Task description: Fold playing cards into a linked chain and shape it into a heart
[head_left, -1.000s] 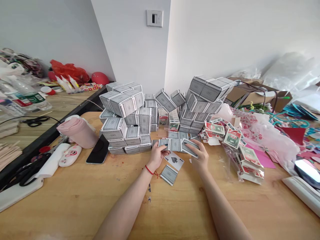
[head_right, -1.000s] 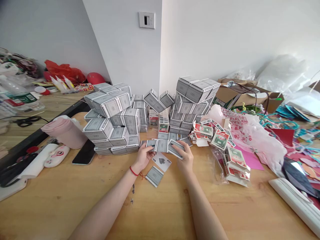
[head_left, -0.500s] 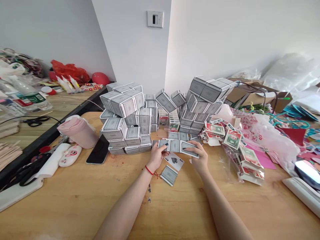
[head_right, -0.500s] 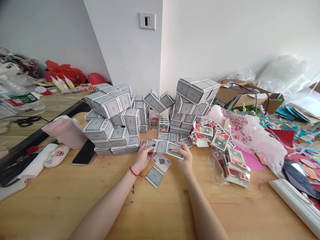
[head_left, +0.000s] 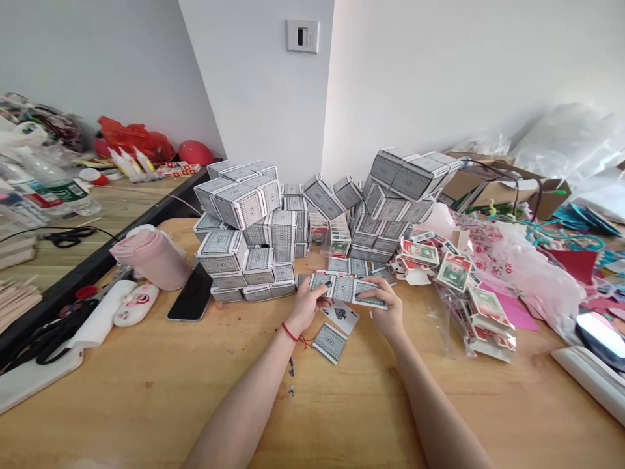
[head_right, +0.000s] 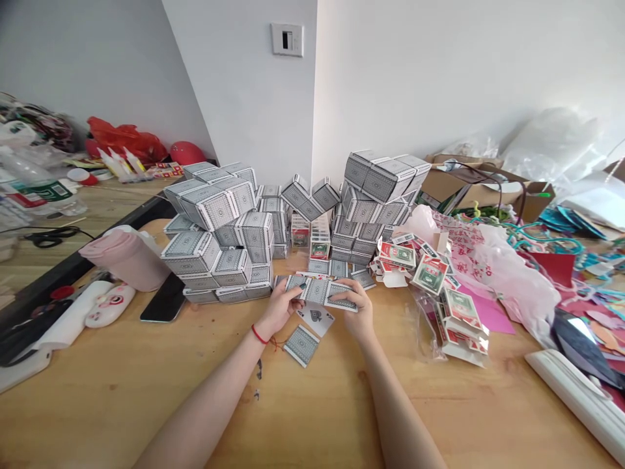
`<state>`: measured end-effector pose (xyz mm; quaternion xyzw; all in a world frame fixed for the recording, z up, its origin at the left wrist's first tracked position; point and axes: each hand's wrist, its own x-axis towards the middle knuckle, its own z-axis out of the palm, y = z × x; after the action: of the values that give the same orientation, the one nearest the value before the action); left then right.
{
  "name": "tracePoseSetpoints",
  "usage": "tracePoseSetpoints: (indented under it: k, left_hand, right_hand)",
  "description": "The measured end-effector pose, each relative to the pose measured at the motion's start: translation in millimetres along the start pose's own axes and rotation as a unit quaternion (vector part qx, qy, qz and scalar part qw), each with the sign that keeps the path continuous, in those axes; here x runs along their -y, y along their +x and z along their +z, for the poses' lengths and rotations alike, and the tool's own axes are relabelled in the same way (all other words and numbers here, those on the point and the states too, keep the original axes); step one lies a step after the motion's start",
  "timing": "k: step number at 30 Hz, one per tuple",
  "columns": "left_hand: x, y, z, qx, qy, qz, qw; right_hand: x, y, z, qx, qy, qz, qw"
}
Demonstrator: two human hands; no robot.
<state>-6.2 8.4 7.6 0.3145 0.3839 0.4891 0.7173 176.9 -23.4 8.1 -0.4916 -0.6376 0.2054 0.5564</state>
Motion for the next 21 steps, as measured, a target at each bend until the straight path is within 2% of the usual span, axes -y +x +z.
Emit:
tracePoseSetpoints:
  k: [8,10,12,15,17,19,21]
  left_hand:
    - [-4.3,-3.0,-2.1,0.034,0.019,-0.013,0.999]
    - [-4.8,-2.6,-2.2,0.022,0.032,0.009,0.999]
    - [-4.9,-2.1,-1.4,-0.001,0.046,0.042,0.998]
    - [-4.6,-1.9,0.8,-0.025,0.066,0.076,0.995]
    - [-4.3,-2.2,2.0,-0.033,0.079,0.083,0.993]
    - [-4.3,-2.6,2.7,-0.035,0.090,0.087,0.991]
    - [-4.5,-2.8,2.7,-0.027,0.100,0.088,0.991]
  right_hand:
    - [1.3,0.1,2.1,-0.005,-0.011,0.016,1.000]
    - [-0.3,0.4,2.2,-0.012,0.016,0.045,0.999]
    - [-3.6,1.0,2.1,-0.029,0.073,0.102,0.992]
    - [-9.2,2.9,1.3,-0.062,0.186,0.205,0.959]
    - [-11.0,4.5,0.8,-0.048,0.262,0.262,0.928]
    - [-10.9,5.6,1.0,-0.017,0.315,0.294,0.902]
    - [-9.9,5.7,2.4,-0.006,0.320,0.306,0.897]
